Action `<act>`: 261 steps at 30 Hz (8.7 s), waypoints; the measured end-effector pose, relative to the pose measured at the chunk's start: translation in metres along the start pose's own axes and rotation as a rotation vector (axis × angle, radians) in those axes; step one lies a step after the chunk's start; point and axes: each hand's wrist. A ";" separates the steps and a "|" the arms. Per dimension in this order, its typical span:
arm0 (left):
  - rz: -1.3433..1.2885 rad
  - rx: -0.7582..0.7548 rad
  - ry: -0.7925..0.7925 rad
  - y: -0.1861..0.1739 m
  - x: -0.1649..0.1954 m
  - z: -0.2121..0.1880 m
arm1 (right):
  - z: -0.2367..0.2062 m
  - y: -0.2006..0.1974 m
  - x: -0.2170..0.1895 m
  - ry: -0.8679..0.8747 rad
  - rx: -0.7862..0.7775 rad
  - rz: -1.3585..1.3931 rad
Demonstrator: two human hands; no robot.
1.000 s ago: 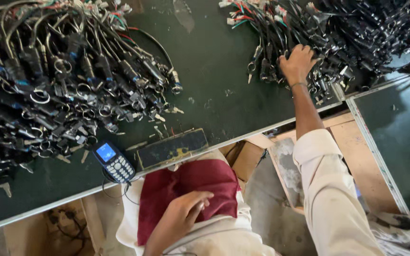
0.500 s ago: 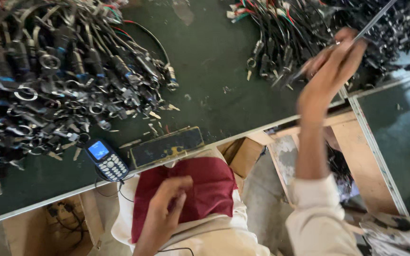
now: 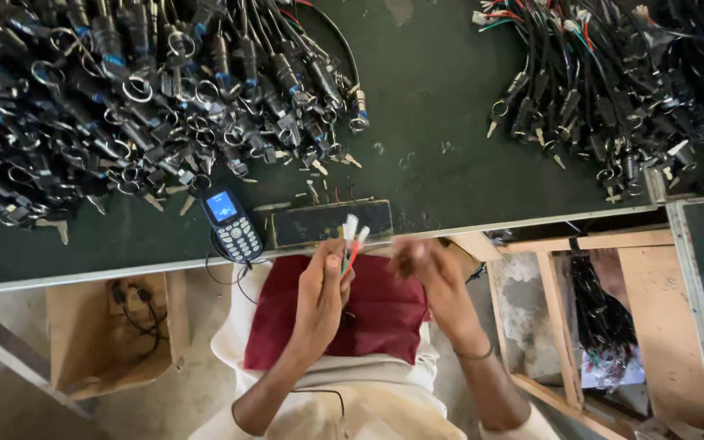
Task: The person sits at a workbench covered with piles of wired connectors, picks up a wire, attaches and twists a connector onto its end, and presses the assembled plug onto a small test board on the table before adding it to the finished pile. The person repeats this assembly-and-test cycle with one wire at a time.
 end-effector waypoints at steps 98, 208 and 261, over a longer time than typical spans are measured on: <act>0.286 -0.070 0.108 -0.010 0.025 -0.037 | -0.008 0.085 -0.027 0.101 0.013 0.439; 0.168 0.374 -0.049 -0.009 -0.070 0.025 | 0.003 0.026 0.044 0.222 -0.060 0.291; 0.794 0.313 0.177 -0.041 -0.017 0.017 | 0.037 0.056 0.057 0.288 0.001 0.112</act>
Point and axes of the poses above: each hand's wrist, its own z-axis towards the middle knuckle, its own y-axis out of the palm, x = y × z, and after that the axes turned 11 degrees about -y, right-handed
